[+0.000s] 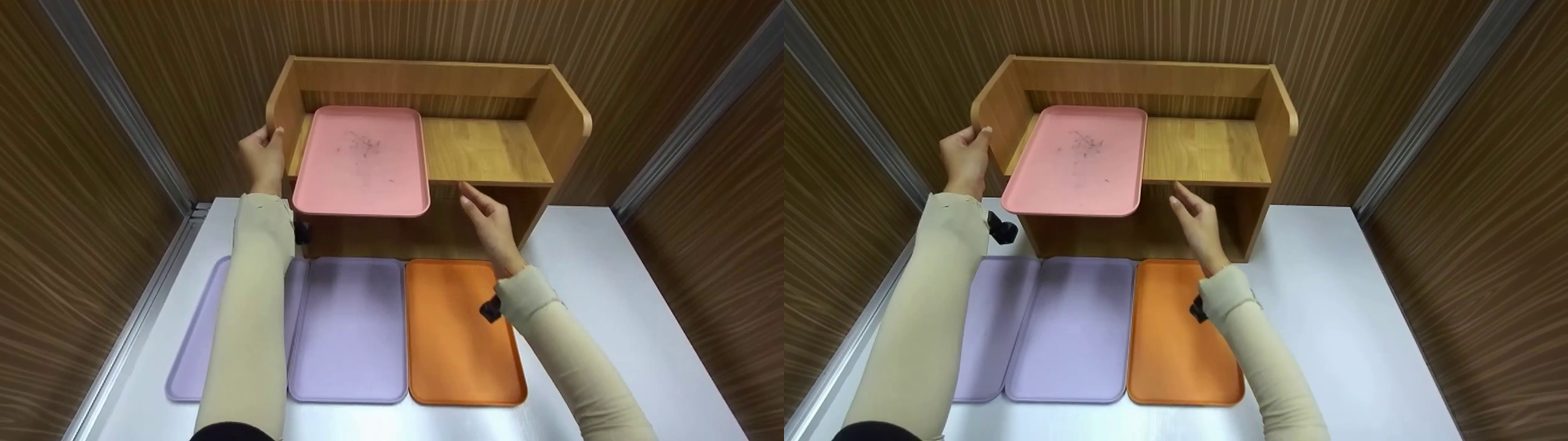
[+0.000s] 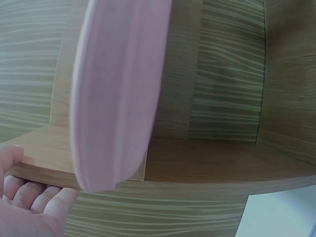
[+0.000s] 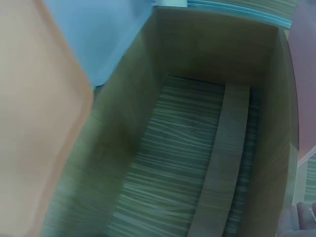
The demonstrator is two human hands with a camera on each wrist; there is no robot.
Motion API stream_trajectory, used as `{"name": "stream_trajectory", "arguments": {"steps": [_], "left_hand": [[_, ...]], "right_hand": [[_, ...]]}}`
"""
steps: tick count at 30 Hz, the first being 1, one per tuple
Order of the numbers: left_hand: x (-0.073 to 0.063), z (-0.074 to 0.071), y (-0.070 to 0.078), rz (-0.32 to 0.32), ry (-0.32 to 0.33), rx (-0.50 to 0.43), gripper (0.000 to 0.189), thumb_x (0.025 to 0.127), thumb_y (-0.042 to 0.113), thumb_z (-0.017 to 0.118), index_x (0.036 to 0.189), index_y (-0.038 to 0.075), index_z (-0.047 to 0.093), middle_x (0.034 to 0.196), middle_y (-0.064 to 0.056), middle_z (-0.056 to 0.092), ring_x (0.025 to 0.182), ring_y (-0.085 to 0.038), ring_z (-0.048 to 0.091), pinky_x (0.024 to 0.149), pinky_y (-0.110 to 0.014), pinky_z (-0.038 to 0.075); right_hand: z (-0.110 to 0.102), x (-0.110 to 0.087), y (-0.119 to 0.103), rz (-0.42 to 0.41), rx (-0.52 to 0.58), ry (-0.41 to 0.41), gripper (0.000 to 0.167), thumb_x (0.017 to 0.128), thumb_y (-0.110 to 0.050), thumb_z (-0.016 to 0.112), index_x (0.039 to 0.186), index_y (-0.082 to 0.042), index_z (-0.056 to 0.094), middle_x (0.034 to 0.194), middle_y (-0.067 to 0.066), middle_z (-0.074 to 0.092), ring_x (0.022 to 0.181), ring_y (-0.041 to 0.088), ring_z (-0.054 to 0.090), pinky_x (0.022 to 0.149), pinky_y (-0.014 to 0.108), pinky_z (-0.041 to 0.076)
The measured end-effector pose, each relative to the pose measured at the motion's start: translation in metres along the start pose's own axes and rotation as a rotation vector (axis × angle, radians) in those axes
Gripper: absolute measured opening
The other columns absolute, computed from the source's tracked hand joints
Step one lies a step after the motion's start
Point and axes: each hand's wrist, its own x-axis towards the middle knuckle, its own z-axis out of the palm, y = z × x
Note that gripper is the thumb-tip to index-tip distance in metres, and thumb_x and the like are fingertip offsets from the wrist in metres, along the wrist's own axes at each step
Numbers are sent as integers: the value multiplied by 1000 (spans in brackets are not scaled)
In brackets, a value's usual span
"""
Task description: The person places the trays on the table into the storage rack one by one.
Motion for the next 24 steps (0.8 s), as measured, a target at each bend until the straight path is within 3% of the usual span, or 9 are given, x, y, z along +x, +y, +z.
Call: {"name": "stream_trajectory", "arguments": {"steps": [9,18,24], "left_hand": [[1,1,-1,20,0,6,26,93,11,58,113,-1,67,115,-13,65,95,-15,57,85,-25,44],[2,2,-4,85,7,29,24,93,9,58,109,-5,68,104,-17,66,76,-10,49,69,-20,40],[2,0,-3,77,7,34,24,93,10,57,109,-4,68,106,-16,66,79,-10,49,71,-20,40]], "right_hand": [[-27,-42,36,86,28,-5,44,98,-13,50,138,3,43,143,16,43,133,23,37,109,35,28],[-52,-76,90,140,-14,-22,45,98,-15,52,139,1,42,142,16,43,133,27,37,99,16,35],[-59,-102,107,204,-22,38,45,98,-19,52,137,1,44,141,15,45,124,11,46,98,16,36]]}}
